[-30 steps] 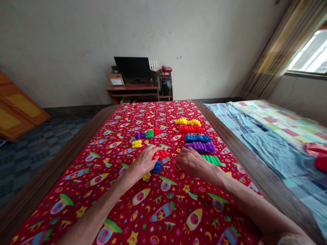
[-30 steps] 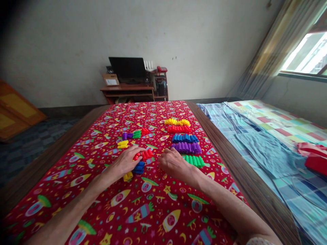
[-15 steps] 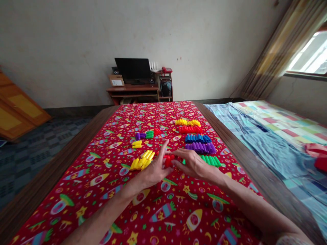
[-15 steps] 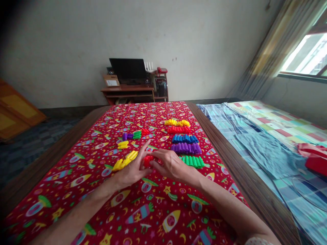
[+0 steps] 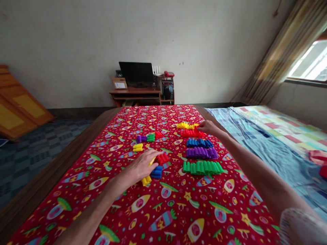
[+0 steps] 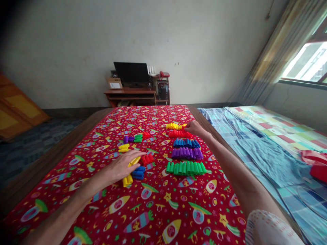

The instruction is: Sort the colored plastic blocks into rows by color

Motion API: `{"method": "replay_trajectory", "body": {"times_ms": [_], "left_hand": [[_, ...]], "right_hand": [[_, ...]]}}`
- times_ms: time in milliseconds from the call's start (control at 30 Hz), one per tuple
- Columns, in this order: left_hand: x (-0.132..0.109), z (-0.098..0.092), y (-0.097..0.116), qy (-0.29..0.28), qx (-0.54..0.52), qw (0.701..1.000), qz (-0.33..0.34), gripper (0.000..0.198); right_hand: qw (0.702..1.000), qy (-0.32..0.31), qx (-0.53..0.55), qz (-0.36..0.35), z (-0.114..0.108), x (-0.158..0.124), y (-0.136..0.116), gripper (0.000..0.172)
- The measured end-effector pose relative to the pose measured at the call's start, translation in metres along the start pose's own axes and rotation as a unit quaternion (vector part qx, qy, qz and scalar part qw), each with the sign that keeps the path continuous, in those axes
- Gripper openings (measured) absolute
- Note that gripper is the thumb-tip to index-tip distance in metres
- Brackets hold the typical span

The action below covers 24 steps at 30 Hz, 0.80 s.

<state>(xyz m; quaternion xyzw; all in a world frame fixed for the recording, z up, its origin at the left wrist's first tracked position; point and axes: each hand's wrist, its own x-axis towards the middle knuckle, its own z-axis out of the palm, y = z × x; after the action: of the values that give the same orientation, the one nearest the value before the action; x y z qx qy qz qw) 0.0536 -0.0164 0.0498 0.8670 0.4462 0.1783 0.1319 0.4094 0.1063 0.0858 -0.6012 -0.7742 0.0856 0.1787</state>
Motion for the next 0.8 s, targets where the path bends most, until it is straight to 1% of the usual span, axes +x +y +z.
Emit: {"method": "replay_trajectory", "body": {"times_ms": [100,200,300,433,533,600,667,700,733,800], "left_hand": [[-0.002,0.003,0.001,-0.022,0.008,1.000,0.003,0.043],[-0.003,0.004,0.000,-0.037,0.014,0.999,0.005,0.042],[-0.003,0.007,-0.003,-0.036,0.014,0.999,0.010,0.040],[0.000,0.017,-0.010,-0.007,0.006,1.000,0.019,0.032],[0.004,0.024,-0.016,0.019,-0.004,0.999,0.034,0.028],[0.005,0.027,-0.018,0.032,-0.007,0.999,0.032,0.026],[0.006,0.030,-0.020,0.039,-0.008,0.999,0.021,0.025],[0.006,0.031,-0.020,0.039,-0.009,0.999,0.013,0.024],[0.006,0.031,-0.021,0.040,-0.010,0.999,0.004,0.024],[0.006,0.033,-0.023,0.042,-0.012,0.999,-0.006,0.026]], "right_hand": [[0.996,-0.053,-0.070,0.001,0.003,0.010,-0.002,0.025],[0.991,-0.072,-0.111,0.035,0.006,0.016,-0.006,0.020],[0.986,-0.061,-0.137,0.071,0.009,0.016,-0.010,0.016],[0.981,-0.029,-0.164,0.097,0.009,0.011,-0.019,0.026],[0.982,0.004,-0.163,0.094,-0.001,0.005,-0.030,0.030],[0.989,0.032,-0.136,0.054,-0.008,0.001,-0.042,0.031],[0.994,0.053,-0.089,-0.018,-0.010,-0.006,-0.058,0.031],[0.995,0.051,-0.067,-0.061,-0.008,-0.010,-0.067,0.031],[0.992,0.037,-0.050,-0.107,-0.003,-0.015,-0.078,0.030],[0.978,-0.017,-0.041,-0.205,0.010,-0.025,-0.098,0.027]]}}
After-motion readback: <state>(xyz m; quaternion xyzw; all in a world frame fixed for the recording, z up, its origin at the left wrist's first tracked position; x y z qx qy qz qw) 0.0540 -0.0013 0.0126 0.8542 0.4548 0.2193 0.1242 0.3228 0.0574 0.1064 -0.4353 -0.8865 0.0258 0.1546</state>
